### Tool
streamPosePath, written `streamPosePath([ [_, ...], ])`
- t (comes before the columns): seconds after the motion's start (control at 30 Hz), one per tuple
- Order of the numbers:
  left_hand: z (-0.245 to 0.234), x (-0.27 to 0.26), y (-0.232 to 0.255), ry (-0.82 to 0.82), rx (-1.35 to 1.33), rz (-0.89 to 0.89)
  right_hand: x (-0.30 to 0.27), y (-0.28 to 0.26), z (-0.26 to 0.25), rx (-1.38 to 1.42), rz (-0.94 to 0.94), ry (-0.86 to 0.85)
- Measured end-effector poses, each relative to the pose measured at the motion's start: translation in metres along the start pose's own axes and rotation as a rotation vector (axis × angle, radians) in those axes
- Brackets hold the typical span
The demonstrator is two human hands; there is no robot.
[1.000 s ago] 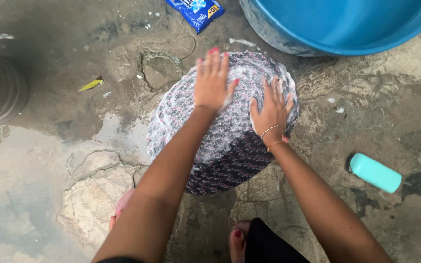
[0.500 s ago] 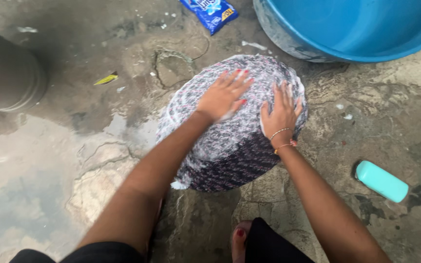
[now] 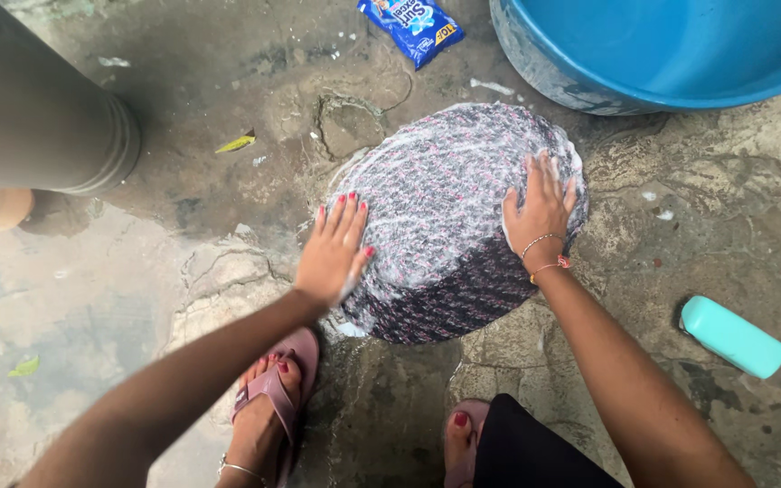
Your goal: The person scrubs a circular woven rug with soapy water using their hands on a concrete floor next to a blue bucket.
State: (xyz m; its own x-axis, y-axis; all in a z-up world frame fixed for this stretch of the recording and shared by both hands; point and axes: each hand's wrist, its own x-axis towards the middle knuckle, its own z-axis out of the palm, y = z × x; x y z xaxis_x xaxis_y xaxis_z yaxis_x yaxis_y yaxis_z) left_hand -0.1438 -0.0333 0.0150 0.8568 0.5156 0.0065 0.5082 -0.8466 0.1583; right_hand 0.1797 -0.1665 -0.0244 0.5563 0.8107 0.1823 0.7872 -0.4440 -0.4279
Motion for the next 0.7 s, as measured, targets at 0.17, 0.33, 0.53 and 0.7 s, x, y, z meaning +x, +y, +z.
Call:
streamPosePath([
  [0.17,-0.002,0.002,0.007,-0.07,-0.048,-0.02,0.001,-0.004,-0.001,0.031,0.031,-0.006],
  [0.33,-0.01,0.04,0.006,-0.16,-0.076,0.214,0.0,-0.006,-0.003,0.015,0.017,0.002],
  [0.53,0.003,0.12,0.009,-0.116,-0.032,0.3,0.001,-0.005,-0.005,0.014,0.001,-0.002],
  [0.7,0.025,0.192,0.036,-0.028,-0.057,0.261,0.001,-0.006,-0.005,0.01,-0.011,0.003],
])
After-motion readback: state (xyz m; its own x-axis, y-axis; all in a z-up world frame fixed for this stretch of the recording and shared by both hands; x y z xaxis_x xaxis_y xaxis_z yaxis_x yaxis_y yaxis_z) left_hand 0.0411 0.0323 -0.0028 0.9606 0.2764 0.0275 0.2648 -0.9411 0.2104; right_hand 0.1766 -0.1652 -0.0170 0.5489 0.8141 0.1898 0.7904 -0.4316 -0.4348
